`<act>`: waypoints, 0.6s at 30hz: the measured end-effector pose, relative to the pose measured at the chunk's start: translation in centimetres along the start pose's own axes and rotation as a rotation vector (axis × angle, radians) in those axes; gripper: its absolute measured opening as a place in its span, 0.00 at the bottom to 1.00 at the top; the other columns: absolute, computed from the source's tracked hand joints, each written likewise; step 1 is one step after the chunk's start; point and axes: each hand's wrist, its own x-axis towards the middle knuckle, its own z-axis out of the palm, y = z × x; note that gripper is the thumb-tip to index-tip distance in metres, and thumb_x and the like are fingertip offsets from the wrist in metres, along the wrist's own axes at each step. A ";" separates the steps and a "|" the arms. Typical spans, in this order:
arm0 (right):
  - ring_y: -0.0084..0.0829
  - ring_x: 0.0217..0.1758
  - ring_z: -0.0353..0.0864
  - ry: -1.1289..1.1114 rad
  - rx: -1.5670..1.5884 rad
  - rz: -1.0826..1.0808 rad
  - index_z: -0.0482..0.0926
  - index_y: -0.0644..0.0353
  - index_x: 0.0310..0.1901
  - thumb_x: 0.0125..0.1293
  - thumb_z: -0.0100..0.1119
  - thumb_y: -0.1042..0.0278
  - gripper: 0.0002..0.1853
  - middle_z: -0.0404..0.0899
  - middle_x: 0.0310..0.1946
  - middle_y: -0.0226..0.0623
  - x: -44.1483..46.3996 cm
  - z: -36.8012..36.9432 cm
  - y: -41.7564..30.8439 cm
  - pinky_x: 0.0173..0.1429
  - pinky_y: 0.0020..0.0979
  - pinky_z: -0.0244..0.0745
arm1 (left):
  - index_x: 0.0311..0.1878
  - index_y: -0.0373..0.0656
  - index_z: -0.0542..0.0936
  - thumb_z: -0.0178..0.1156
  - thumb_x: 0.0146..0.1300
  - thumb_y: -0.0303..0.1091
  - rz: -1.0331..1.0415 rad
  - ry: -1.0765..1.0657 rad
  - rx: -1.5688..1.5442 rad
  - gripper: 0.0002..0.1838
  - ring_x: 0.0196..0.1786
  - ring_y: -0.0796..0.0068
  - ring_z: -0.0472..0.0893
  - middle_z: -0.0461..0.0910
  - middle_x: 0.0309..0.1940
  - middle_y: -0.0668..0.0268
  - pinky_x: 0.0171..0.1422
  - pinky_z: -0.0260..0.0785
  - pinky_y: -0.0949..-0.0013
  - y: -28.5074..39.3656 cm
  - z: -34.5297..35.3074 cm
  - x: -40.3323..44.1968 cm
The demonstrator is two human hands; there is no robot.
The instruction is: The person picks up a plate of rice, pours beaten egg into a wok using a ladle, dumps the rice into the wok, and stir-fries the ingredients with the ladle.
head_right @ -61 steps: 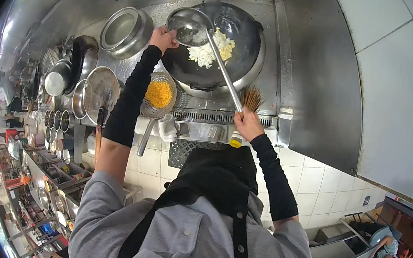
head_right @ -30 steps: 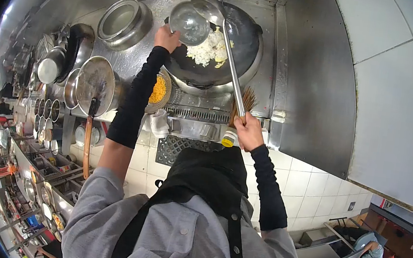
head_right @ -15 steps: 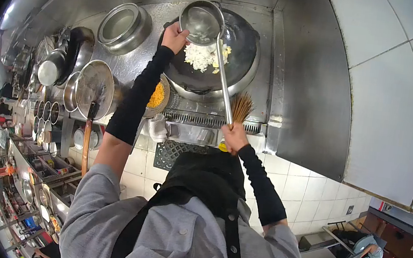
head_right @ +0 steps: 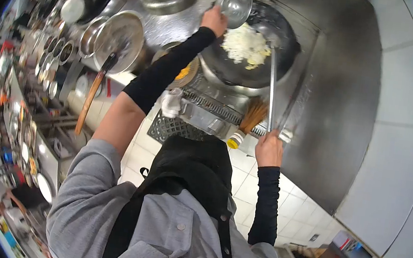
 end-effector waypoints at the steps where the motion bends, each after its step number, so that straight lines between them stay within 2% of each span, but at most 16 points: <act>1: 0.60 0.36 0.81 0.020 -0.047 -0.004 0.72 0.68 0.37 0.62 0.54 0.72 0.07 0.80 0.27 0.57 0.7 1.3 -0.3 0.42 0.55 0.75 | 0.34 0.31 0.76 0.61 0.56 0.35 -0.163 0.012 -0.001 0.13 0.36 0.42 0.82 0.80 0.26 0.43 0.42 0.75 0.48 0.4 -1.0 0.0; 2: 0.60 0.34 0.81 0.042 -0.096 -0.014 0.71 0.68 0.37 0.61 0.54 0.73 0.07 0.80 0.27 0.58 1.6 3.6 0.3 0.41 0.55 0.74 | 0.35 0.31 0.78 0.63 0.55 0.39 -0.249 0.028 -0.075 0.17 0.34 0.48 0.84 0.82 0.26 0.45 0.41 0.76 0.50 -0.3 -1.5 0.1; 3: 0.60 0.33 0.81 0.066 -0.141 -0.038 0.71 0.67 0.36 0.61 0.54 0.74 0.06 0.80 0.27 0.59 2.9 6.0 0.8 0.40 0.56 0.74 | 0.38 0.36 0.82 0.66 0.57 0.45 -0.456 -0.210 -0.053 0.18 0.32 0.57 0.85 0.84 0.27 0.51 0.39 0.77 0.54 -0.2 -3.3 0.2; 4: 0.57 0.35 0.82 0.035 -0.178 -0.037 0.75 0.66 0.34 0.62 0.53 0.71 0.06 0.83 0.31 0.55 4.4 8.0 1.0 0.44 0.53 0.76 | 0.37 0.44 0.86 0.66 0.59 0.49 0.011 -0.498 0.350 0.17 0.30 0.64 0.85 0.86 0.27 0.59 0.37 0.77 0.60 -0.7 -5.2 -0.2; 5: 0.52 0.40 0.84 -0.215 -0.470 -0.396 0.79 0.65 0.34 0.64 0.51 0.68 0.10 0.84 0.34 0.50 8.2 13.1 7.1 0.52 0.49 0.76 | 0.37 0.47 0.87 0.64 0.61 0.51 0.053 -0.587 0.278 0.16 0.31 0.69 0.85 0.87 0.30 0.66 0.37 0.77 0.63 -1.5 -6.2 -0.7; 6: 0.46 0.43 0.84 -0.391 -0.821 -0.550 0.83 0.64 0.33 0.64 0.52 0.67 0.12 0.85 0.36 0.47 8.8 11.1 4.5 0.57 0.42 0.74 | 0.36 0.44 0.85 0.64 0.60 0.46 -0.141 -0.519 0.104 0.14 0.32 0.69 0.86 0.86 0.29 0.62 0.39 0.77 0.62 -0.6 -11.0 -2.3; 7: 0.53 0.48 0.82 -0.576 -0.755 -0.478 0.84 0.60 0.44 0.63 0.54 0.51 0.21 0.82 0.46 0.53 9.8 8.0 0.6 0.57 0.53 0.73 | 0.35 0.41 0.84 0.64 0.60 0.40 -0.327 -0.409 -0.103 0.11 0.33 0.69 0.86 0.85 0.28 0.59 0.41 0.78 0.61 0.6 -15.9 -4.1; 8: 0.53 0.50 0.81 -0.424 -0.510 -0.313 0.81 0.63 0.48 0.64 0.55 0.54 0.21 0.81 0.47 0.55 10.0 7.4 -1.1 0.58 0.51 0.73 | 0.34 0.37 0.83 0.63 0.60 0.35 -0.481 -0.266 -0.299 0.09 0.34 0.69 0.86 0.84 0.28 0.55 0.43 0.79 0.60 1.9 -20.9 -5.7; 9: 0.52 0.53 0.79 -0.252 -0.229 -0.195 0.78 0.66 0.51 0.64 0.57 0.57 0.21 0.80 0.48 0.57 10.4 6.9 -2.6 0.58 0.49 0.73 | 0.32 0.32 0.78 0.62 0.62 0.32 -0.518 -0.094 -0.586 0.10 0.29 0.68 0.86 0.81 0.24 0.55 0.36 0.79 0.61 -0.6 -22.3 -7.5; 10: 0.46 0.42 0.83 -0.163 0.024 -0.405 0.75 0.69 0.52 0.65 0.58 0.64 0.19 0.82 0.41 0.54 14.3 9.5 1.1 0.48 0.46 0.78 | 0.34 0.30 0.73 0.60 0.65 0.30 -0.639 0.008 -1.281 0.11 0.26 0.67 0.85 0.79 0.23 0.56 0.29 0.78 0.67 0.9 -30.2 -10.0; 11: 0.40 0.25 0.81 -0.307 0.330 -0.070 0.74 0.72 0.49 0.66 0.55 0.69 0.15 0.82 0.31 0.50 10.6 5.4 -6.3 0.33 0.42 0.77 | 0.39 0.30 0.71 0.58 0.68 0.31 -0.569 0.013 -1.018 0.12 0.27 0.68 0.85 0.80 0.25 0.57 0.28 0.79 0.69 -1.8 -34.6 -12.0; 12: 0.39 0.14 0.77 -0.287 0.481 0.022 0.74 0.73 0.47 0.66 0.54 0.69 0.14 0.80 0.24 0.51 10.5 5.2 -7.8 0.23 0.41 0.73 | 0.39 0.31 0.71 0.60 0.68 0.32 -0.602 0.147 -1.081 0.12 0.28 0.71 0.84 0.80 0.27 0.60 0.28 0.79 0.70 -1.5 -41.9 -14.3; 13: 0.42 0.14 0.77 -0.181 0.295 -0.070 0.75 0.73 0.48 0.66 0.54 0.69 0.15 0.80 0.24 0.52 11.6 6.3 -7.9 0.25 0.42 0.73 | 0.41 0.33 0.73 0.61 0.68 0.34 -0.567 0.237 -0.817 0.13 0.30 0.72 0.85 0.80 0.30 0.61 0.28 0.80 0.69 -6.7 -45.0 -16.6; 14: 0.45 0.15 0.78 -0.058 0.119 -0.149 0.76 0.74 0.48 0.65 0.55 0.69 0.16 0.80 0.23 0.54 13.0 8.4 -8.3 0.27 0.43 0.74 | 0.42 0.34 0.74 0.62 0.67 0.36 -0.554 0.380 -0.906 0.13 0.33 0.70 0.85 0.80 0.33 0.62 0.33 0.82 0.67 -6.1 -52.7 -19.6; 17: 0.48 0.14 0.78 0.095 -0.144 -0.253 0.78 0.73 0.51 0.65 0.55 0.68 0.18 0.80 0.24 0.56 16.7 13.3 -9.4 0.28 0.44 0.75 | 0.44 0.36 0.75 0.58 0.68 0.31 -0.733 0.735 -0.802 0.08 0.39 0.65 0.86 0.83 0.41 0.58 0.41 0.83 0.65 -14.2 -65.1 -30.1; 18: 0.50 0.17 0.79 0.074 -0.204 -0.340 0.77 0.73 0.53 0.65 0.55 0.68 0.19 0.80 0.25 0.56 18.3 13.2 -8.0 0.31 0.45 0.76 | 0.45 0.35 0.75 0.57 0.68 0.28 -0.863 0.859 -0.761 0.08 0.41 0.66 0.85 0.82 0.41 0.57 0.45 0.82 0.62 -16.7 -68.7 -33.5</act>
